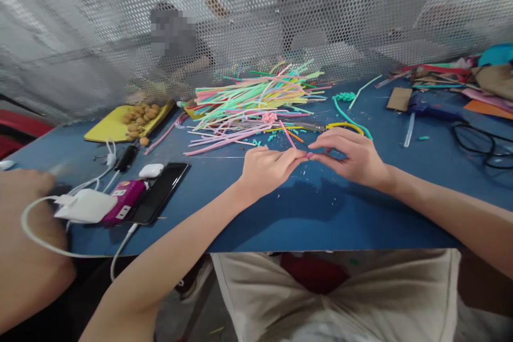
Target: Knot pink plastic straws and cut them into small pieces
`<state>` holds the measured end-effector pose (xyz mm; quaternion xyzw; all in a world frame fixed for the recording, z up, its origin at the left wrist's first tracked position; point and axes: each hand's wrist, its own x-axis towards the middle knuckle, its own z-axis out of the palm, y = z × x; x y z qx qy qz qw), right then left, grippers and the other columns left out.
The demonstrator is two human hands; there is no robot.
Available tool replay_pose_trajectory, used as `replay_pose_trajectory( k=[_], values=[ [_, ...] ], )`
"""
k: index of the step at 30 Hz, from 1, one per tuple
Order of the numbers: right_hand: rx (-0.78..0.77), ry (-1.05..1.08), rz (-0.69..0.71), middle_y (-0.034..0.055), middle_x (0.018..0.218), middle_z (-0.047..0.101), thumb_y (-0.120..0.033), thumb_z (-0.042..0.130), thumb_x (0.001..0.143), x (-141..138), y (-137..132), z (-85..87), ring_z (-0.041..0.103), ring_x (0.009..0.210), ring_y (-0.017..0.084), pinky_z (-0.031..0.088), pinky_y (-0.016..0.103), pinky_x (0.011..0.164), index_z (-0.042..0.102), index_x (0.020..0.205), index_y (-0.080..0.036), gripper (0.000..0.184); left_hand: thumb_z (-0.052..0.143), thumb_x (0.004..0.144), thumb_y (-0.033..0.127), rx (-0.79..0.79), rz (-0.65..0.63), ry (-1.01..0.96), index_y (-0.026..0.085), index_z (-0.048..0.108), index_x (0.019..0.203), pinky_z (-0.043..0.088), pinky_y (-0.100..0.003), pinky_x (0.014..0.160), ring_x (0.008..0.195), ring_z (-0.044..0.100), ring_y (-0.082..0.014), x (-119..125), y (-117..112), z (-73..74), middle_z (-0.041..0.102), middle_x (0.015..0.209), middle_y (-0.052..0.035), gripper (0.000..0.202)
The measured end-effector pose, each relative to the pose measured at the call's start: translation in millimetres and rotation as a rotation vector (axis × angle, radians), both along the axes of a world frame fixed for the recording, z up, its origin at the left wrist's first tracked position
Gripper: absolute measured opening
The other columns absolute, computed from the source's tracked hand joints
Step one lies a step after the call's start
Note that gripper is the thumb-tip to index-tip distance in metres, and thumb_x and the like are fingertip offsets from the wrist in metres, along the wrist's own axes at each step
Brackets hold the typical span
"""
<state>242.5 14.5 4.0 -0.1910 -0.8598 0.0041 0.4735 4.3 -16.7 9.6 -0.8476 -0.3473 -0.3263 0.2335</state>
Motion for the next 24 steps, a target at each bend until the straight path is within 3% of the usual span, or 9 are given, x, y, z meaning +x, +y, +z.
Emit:
replay_pose_trajectory(
  k=[8, 15, 24],
  values=[
    [0.029, -0.081, 0.02, 0.0045, 0.093, 0.076, -0.025, 0.07, 0.09, 5.2, 4.8, 2.3, 0.07, 0.084, 0.019, 0.055, 0.036, 0.083, 0.073, 0.096, -0.024, 0.007, 0.061, 0.097, 0.04, 0.031, -0.044, 0.017, 0.026, 0.072, 0.094, 0.03, -0.026, 0.054, 0.048, 0.06, -0.0088, 1.4, 1.5, 0.0, 0.066, 0.055, 0.0059, 0.018],
    [0.092, -0.154, 0.007, 0.0037, 0.094, 0.076, -0.026, 0.065, 0.093, 4.9, 3.5, 5.5, 0.069, 0.083, 0.018, 0.051, 0.034, 0.079, 0.07, 0.098, -0.024, 0.008, 0.057, 0.1, 0.041, -0.015, -0.05, 0.019, 0.027, 0.074, 0.095, 0.033, -0.026, 0.054, 0.047, 0.059, -0.0082, 2.7, -0.4, 0.6, 0.07, 0.06, 0.0042, 0.022],
    [0.199, -0.175, -0.207, 0.0024, 0.095, 0.076, -0.025, 0.059, 0.096, 8.7, 4.9, 8.2, 0.065, 0.083, 0.019, 0.04, 0.036, 0.074, 0.063, 0.096, -0.024, 0.004, 0.066, 0.095, 0.035, -0.074, -0.049, -0.113, 0.024, 0.074, 0.097, 0.041, -0.022, 0.057, 0.065, 0.07, -0.0088, 4.3, 3.3, 2.5, 0.079, 0.086, 0.0037, 0.013]
  ],
)
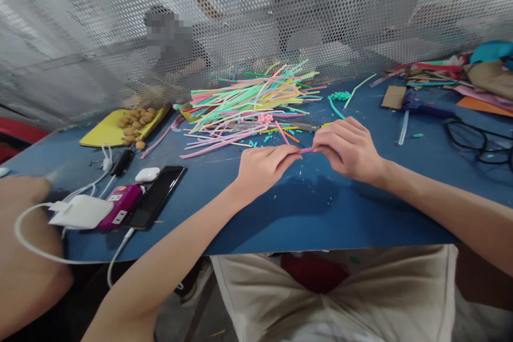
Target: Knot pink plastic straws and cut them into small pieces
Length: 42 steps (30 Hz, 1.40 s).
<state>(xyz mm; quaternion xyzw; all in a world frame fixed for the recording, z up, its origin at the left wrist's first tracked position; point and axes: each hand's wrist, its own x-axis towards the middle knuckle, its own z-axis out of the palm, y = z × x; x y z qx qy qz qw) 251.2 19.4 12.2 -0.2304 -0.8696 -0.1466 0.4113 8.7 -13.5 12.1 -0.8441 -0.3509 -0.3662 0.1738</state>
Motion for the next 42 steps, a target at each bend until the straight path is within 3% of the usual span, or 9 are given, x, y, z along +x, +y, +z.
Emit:
replay_pose_trajectory(
  k=[5, 11, 17, 22, 32, 37, 42],
  values=[
    [-0.024, 0.054, -0.072, 0.0011, 0.094, 0.076, -0.028, 0.058, 0.097, 4, 4, -0.8, 0.064, 0.081, 0.019, 0.038, 0.037, 0.075, 0.061, 0.093, -0.025, 0.006, 0.068, 0.094, 0.034, -0.024, 0.037, -0.054, 0.026, 0.075, 0.097, 0.041, -0.023, 0.057, 0.063, 0.069, -0.0079, -5, 2, 1.3, 0.079, 0.085, 0.0049, 0.011],
    [-0.041, 0.08, -0.052, -0.0004, 0.09, 0.075, -0.027, 0.063, 0.092, 0, -2, -2.7, 0.065, 0.08, 0.02, 0.039, 0.041, 0.081, 0.061, 0.091, -0.025, 0.003, 0.068, 0.093, 0.037, -0.005, 0.098, -0.095, 0.026, 0.077, 0.094, 0.033, -0.024, 0.049, 0.05, 0.062, -0.0084, -10, 8, 0.9, 0.074, 0.066, 0.0042, 0.015],
    [-0.084, 0.066, -0.01, 0.0024, 0.092, 0.075, -0.027, 0.065, 0.091, -1, -2, 0.0, 0.067, 0.085, 0.021, 0.042, 0.04, 0.079, 0.062, 0.094, -0.023, 0.006, 0.066, 0.095, 0.037, -0.024, -0.007, -0.037, 0.027, 0.078, 0.096, 0.04, -0.022, 0.055, 0.056, 0.065, -0.0073, -17, 13, 2.7, 0.078, 0.08, 0.0027, 0.016],
    [-0.113, 0.06, 0.078, 0.0018, 0.093, 0.077, -0.028, 0.068, 0.091, -2, 1, -2.9, 0.068, 0.085, 0.02, 0.044, 0.036, 0.074, 0.067, 0.098, -0.024, 0.008, 0.066, 0.094, 0.043, -0.07, -0.018, -0.023, 0.026, 0.077, 0.098, 0.044, -0.02, 0.058, 0.06, 0.066, -0.0083, -13, 11, 1.8, 0.078, 0.08, 0.0008, 0.021],
    [-0.052, 0.061, 0.051, -0.0019, 0.09, 0.078, -0.027, 0.072, 0.09, 5, 8, -3.8, 0.067, 0.081, 0.017, 0.042, 0.036, 0.077, 0.073, 0.094, -0.027, 0.005, 0.066, 0.094, 0.039, 0.053, -0.047, 0.098, 0.029, 0.079, 0.098, 0.043, -0.023, 0.059, 0.061, 0.066, -0.0082, -21, 17, 3.9, 0.077, 0.078, 0.0042, 0.017],
    [-0.108, 0.048, 0.017, 0.0002, 0.09, 0.078, -0.03, 0.069, 0.092, 5, 12, -5.2, 0.067, 0.08, 0.018, 0.042, 0.035, 0.076, 0.074, 0.092, -0.025, 0.008, 0.068, 0.093, 0.039, 0.083, -0.046, 0.087, 0.027, 0.078, 0.094, 0.041, -0.024, 0.056, 0.058, 0.064, -0.009, -20, 21, 2.5, 0.076, 0.073, 0.0046, 0.016],
    [-0.184, 0.056, 0.02, 0.0025, 0.096, 0.079, -0.027, 0.063, 0.096, 6, 17, -8.6, 0.069, 0.087, 0.019, 0.045, 0.036, 0.076, 0.074, 0.103, -0.023, 0.014, 0.066, 0.094, 0.038, 0.01, -0.094, 0.077, 0.019, 0.073, 0.105, 0.051, -0.025, 0.069, 0.075, 0.07, -0.0118, -23, 27, -3.4, 0.078, 0.093, -0.0017, 0.022]
  ],
)
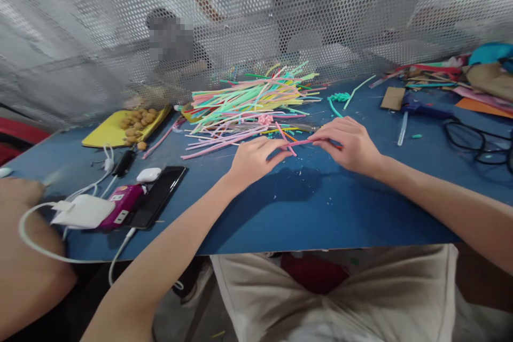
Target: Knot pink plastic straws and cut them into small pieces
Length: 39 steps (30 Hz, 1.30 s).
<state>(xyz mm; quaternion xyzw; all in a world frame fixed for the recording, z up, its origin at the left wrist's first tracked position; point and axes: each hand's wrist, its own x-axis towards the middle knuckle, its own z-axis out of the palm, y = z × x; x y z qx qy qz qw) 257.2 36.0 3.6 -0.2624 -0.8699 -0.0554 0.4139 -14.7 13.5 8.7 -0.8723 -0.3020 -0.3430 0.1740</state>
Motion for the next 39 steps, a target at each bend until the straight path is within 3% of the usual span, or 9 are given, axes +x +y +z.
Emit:
replay_pose_trajectory(
  k=[5, 15, 18, 22, 32, 39],
  values=[
    [-0.056, 0.026, -0.003, 0.0043, 0.099, 0.078, -0.026, 0.061, 0.097, 1, 4, -4.1, 0.069, 0.089, 0.021, 0.05, 0.037, 0.078, 0.074, 0.106, -0.022, 0.016, 0.061, 0.098, 0.03, -0.05, -0.017, -0.033, 0.019, 0.073, 0.103, 0.053, -0.025, 0.072, 0.075, 0.069, -0.0118, -3, 5, -4.5, 0.078, 0.092, -0.0029, 0.017],
    [-0.151, 0.095, -0.026, 0.0043, 0.09, 0.075, -0.032, 0.063, 0.096, -2, 2, -6.7, 0.065, 0.08, 0.019, 0.052, 0.035, 0.078, 0.073, 0.097, -0.022, 0.014, 0.063, 0.096, 0.031, -0.105, 0.037, -0.045, 0.023, 0.076, 0.096, 0.048, -0.026, 0.067, 0.067, 0.065, -0.0111, -6, 3, -4.4, 0.078, 0.083, 0.0014, 0.015],
    [-0.148, 0.096, -0.014, 0.0042, 0.088, 0.075, -0.032, 0.063, 0.096, -3, 1, -7.6, 0.066, 0.081, 0.019, 0.052, 0.036, 0.079, 0.073, 0.095, -0.022, 0.014, 0.062, 0.096, 0.034, -0.106, 0.053, -0.015, 0.023, 0.076, 0.094, 0.048, -0.025, 0.068, 0.072, 0.069, -0.012, -5, 3, -1.8, 0.077, 0.083, 0.0017, 0.018],
    [-0.156, 0.066, 0.009, 0.0033, 0.086, 0.076, -0.032, 0.063, 0.096, -8, -3, -9.2, 0.068, 0.081, 0.019, 0.051, 0.035, 0.079, 0.074, 0.095, -0.023, 0.014, 0.061, 0.096, 0.038, -0.133, 0.029, 0.072, 0.023, 0.074, 0.105, 0.049, -0.024, 0.069, 0.082, 0.074, -0.0127, -5, 3, -1.6, 0.079, 0.096, 0.0015, 0.021],
    [-0.011, -0.042, 0.049, 0.0014, 0.095, 0.078, -0.029, 0.063, 0.096, -16, -13, -6.0, 0.07, 0.084, 0.017, 0.049, 0.032, 0.079, 0.073, 0.097, -0.022, 0.012, 0.05, 0.102, 0.036, -0.144, 0.033, 0.152, 0.023, 0.077, 0.099, 0.041, -0.024, 0.055, 0.077, 0.074, -0.0123, 3, -4, -3.2, 0.079, 0.092, 0.0001, 0.03],
    [0.169, -0.058, -0.052, -0.0008, 0.091, 0.078, -0.029, 0.065, 0.092, -11, -13, -2.5, 0.069, 0.08, 0.018, 0.044, 0.035, 0.074, 0.073, 0.093, -0.025, 0.008, 0.049, 0.102, 0.037, -0.192, 0.104, 0.086, 0.021, 0.075, 0.09, 0.033, -0.026, 0.051, 0.066, 0.07, -0.0115, 14, -14, -1.6, 0.077, 0.08, -0.0001, 0.033]
  ],
)
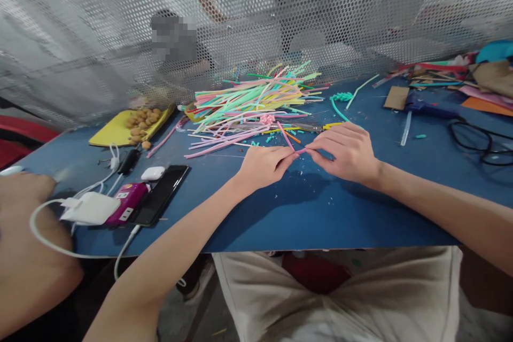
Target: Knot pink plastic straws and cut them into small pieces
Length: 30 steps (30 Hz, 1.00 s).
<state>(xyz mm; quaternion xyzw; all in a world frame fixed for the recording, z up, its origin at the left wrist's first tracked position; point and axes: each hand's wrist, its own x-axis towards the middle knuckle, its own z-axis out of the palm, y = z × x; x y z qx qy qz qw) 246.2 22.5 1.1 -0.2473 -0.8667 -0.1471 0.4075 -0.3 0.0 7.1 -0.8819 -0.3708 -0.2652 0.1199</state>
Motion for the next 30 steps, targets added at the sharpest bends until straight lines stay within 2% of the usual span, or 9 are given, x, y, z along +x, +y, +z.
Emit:
replay_pose_trajectory(
  k=[2, 8, 15, 18, 21, 24, 26, 30],
  values=[
    [0.013, -0.002, -0.026, -0.0016, 0.087, 0.078, -0.028, 0.065, 0.091, -1, -2, 0.0, 0.068, 0.079, 0.018, 0.043, 0.036, 0.075, 0.071, 0.09, -0.026, 0.007, 0.05, 0.102, 0.038, 0.004, 0.03, -0.027, 0.02, 0.074, 0.085, 0.031, -0.027, 0.05, 0.062, 0.068, -0.0116, 4, -4, 2.1, 0.076, 0.075, 0.0, 0.034],
    [0.035, -0.04, -0.062, -0.0013, 0.078, 0.074, -0.025, 0.061, 0.092, -6, -9, 1.2, 0.065, 0.073, 0.017, 0.042, 0.039, 0.08, 0.069, 0.083, -0.025, 0.012, 0.052, 0.101, 0.04, 0.014, 0.079, -0.027, 0.02, 0.074, 0.085, 0.031, -0.027, 0.051, 0.062, 0.069, -0.0129, 7, -10, 6.5, 0.078, 0.078, -0.0018, 0.034],
    [0.114, -0.189, 0.152, 0.0045, 0.085, 0.074, -0.022, 0.057, 0.096, -4, -7, 2.3, 0.062, 0.077, 0.018, 0.048, 0.036, 0.08, 0.071, 0.093, -0.02, 0.014, 0.054, 0.1, 0.039, 0.039, -0.036, 0.046, 0.026, 0.077, 0.098, 0.033, -0.026, 0.053, 0.07, 0.073, -0.0131, -2, -5, 3.4, 0.079, 0.085, 0.0016, 0.027],
    [0.081, -0.195, 0.232, 0.0061, 0.089, 0.075, -0.02, 0.056, 0.097, -4, -4, -0.2, 0.063, 0.079, 0.019, 0.05, 0.036, 0.079, 0.071, 0.096, -0.019, 0.015, 0.055, 0.1, 0.039, 0.024, -0.075, 0.072, 0.027, 0.078, 0.096, 0.032, -0.026, 0.051, 0.073, 0.073, -0.012, -5, -2, 2.1, 0.079, 0.088, 0.0023, 0.027],
    [-0.003, -0.179, 0.249, 0.0056, 0.09, 0.075, -0.022, 0.054, 0.098, -5, -1, -3.5, 0.064, 0.08, 0.02, 0.05, 0.038, 0.081, 0.07, 0.095, -0.02, 0.016, 0.053, 0.101, 0.04, -0.014, -0.098, 0.089, 0.026, 0.079, 0.093, 0.03, -0.026, 0.05, 0.072, 0.073, -0.0106, -7, 1, 1.3, 0.079, 0.088, 0.0006, 0.031],
    [-0.074, -0.15, 0.204, 0.0057, 0.088, 0.075, -0.024, 0.056, 0.097, -7, -1, -5.1, 0.066, 0.082, 0.02, 0.051, 0.039, 0.082, 0.07, 0.096, -0.02, 0.015, 0.051, 0.102, 0.043, -0.028, -0.059, 0.091, 0.027, 0.078, 0.091, 0.028, -0.025, 0.05, 0.07, 0.072, -0.0115, -8, 2, 0.1, 0.079, 0.086, 0.0013, 0.034],
    [-0.086, -0.134, 0.194, 0.0067, 0.094, 0.075, -0.024, 0.058, 0.097, -6, 0, -5.5, 0.068, 0.086, 0.021, 0.052, 0.039, 0.083, 0.07, 0.101, -0.019, 0.014, 0.05, 0.102, 0.045, -0.031, -0.032, 0.097, 0.028, 0.078, 0.091, 0.026, -0.025, 0.05, 0.066, 0.07, -0.012, -7, 1, -0.4, 0.079, 0.083, 0.0021, 0.034],
    [-0.082, -0.107, 0.257, 0.0068, 0.102, 0.076, -0.024, 0.06, 0.096, -4, 2, -7.4, 0.069, 0.093, 0.02, 0.053, 0.038, 0.085, 0.07, 0.11, -0.02, 0.018, 0.048, 0.102, 0.044, -0.036, 0.002, 0.071, 0.026, 0.078, 0.092, 0.027, -0.026, 0.049, 0.062, 0.068, -0.012, -2, -7, 0.8, 0.077, 0.078, -0.0005, 0.037]
  ],
)
